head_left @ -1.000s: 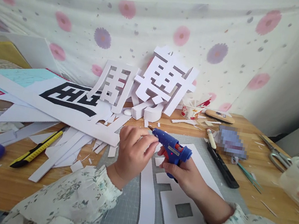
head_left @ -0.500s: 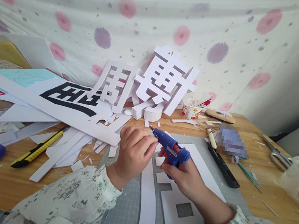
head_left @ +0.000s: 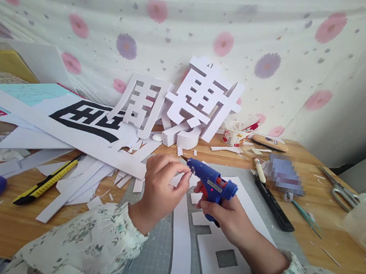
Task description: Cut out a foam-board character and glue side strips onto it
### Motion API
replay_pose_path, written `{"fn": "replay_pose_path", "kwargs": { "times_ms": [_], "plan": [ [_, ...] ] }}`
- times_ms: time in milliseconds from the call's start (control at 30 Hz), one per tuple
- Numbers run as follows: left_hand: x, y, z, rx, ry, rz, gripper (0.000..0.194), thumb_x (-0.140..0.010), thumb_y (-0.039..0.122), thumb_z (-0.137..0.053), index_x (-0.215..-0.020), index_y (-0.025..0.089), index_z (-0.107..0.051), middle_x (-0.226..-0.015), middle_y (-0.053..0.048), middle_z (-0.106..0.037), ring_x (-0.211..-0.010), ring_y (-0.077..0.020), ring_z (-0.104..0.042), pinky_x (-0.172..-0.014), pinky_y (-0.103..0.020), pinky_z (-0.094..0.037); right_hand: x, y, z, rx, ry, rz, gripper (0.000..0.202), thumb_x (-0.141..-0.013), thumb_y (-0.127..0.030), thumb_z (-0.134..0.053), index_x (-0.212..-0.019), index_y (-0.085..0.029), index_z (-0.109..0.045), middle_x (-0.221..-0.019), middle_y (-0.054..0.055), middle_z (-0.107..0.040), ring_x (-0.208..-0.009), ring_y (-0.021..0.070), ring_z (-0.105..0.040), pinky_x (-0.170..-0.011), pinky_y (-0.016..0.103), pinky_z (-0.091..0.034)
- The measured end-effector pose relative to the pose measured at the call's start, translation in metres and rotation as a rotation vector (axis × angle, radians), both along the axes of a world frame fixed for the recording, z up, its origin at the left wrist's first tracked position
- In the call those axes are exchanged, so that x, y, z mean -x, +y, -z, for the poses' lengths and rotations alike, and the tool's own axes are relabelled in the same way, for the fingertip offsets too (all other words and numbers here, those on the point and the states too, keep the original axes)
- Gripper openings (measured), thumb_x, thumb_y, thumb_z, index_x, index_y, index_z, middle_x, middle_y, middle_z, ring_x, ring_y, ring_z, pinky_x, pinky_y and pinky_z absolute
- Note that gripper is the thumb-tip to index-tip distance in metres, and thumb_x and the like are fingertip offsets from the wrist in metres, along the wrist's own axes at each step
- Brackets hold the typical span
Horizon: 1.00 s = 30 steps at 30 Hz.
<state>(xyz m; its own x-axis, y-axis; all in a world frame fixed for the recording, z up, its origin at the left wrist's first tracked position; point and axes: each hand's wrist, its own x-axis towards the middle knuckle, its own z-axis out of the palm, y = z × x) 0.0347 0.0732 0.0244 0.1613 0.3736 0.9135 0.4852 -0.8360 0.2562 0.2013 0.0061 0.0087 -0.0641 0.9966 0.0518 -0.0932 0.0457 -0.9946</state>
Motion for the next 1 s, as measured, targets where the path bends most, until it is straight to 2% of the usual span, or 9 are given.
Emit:
{"fn": "replay_pose_path", "kwargs": {
  "times_ms": [267,467,667,833,1000],
  "plan": [
    [0.0030,0.0040,0.0014,-0.045,0.033,-0.024,0.014,-0.084,0.008,-0.066,-0.086,0.022,-0.065,-0.080,0.000,-0.066,-0.079,-0.0174,-0.063,-0.077,-0.038,-0.048,-0.0007,0.0002,0.0026,0.010,0.004,-0.016,0.035,-0.071,-0.028,-0.071,-0.104,-0.023,-0.060,-0.099,0.004,-0.065,-0.070,0.0137,-0.056,-0.062,0.029,-0.043],
    [0.0061,0.0074,0.0028,-0.118,0.089,0.004,0.019,-0.084,0.005,-0.065,-0.091,0.023,-0.065,-0.084,-0.001,-0.065,-0.078,-0.0177,-0.060,-0.076,-0.037,-0.048,-0.0021,0.0012,0.0008,-0.014,-0.079,-0.036,0.027,-0.072,-0.024,-0.068,-0.097,-0.021,-0.062,-0.075,-0.002,-0.058,-0.067,0.0146,-0.054,-0.062,0.030,-0.041],
    [0.0066,0.0093,0.0037,-0.118,0.093,0.007,0.020,-0.083,0.004,-0.064,-0.087,0.024,-0.065,-0.081,0.000,-0.064,-0.077,-0.0178,-0.060,-0.077,-0.037,-0.048,0.0003,0.0010,-0.0041,0.003,-0.039,-0.053,0.030,-0.068,-0.022,-0.066,-0.098,-0.022,-0.060,-0.087,0.000,-0.061,-0.070,0.0147,-0.056,-0.064,0.031,-0.044],
    [0.0061,0.0093,0.0025,-0.113,0.089,0.025,0.019,-0.083,0.003,-0.063,-0.083,0.022,-0.063,-0.080,0.000,-0.064,-0.076,-0.0176,-0.060,-0.076,-0.037,-0.047,0.0002,0.0025,0.0003,0.023,-0.022,-0.046,0.032,-0.066,-0.019,-0.064,-0.097,-0.021,-0.061,-0.091,0.001,-0.062,-0.068,0.0131,-0.054,-0.064,0.031,-0.043],
    [0.0078,0.0101,0.0011,-0.122,0.122,0.016,0.019,-0.084,0.004,-0.065,-0.088,0.022,-0.063,-0.081,-0.002,-0.064,-0.078,-0.0191,-0.060,-0.076,-0.038,-0.046,0.0007,0.0032,-0.0025,0.032,-0.036,-0.044,0.028,-0.064,-0.021,-0.062,-0.092,-0.020,-0.061,-0.069,-0.004,-0.053,-0.061,0.0120,-0.046,-0.059,0.029,-0.037]
  ]
}}
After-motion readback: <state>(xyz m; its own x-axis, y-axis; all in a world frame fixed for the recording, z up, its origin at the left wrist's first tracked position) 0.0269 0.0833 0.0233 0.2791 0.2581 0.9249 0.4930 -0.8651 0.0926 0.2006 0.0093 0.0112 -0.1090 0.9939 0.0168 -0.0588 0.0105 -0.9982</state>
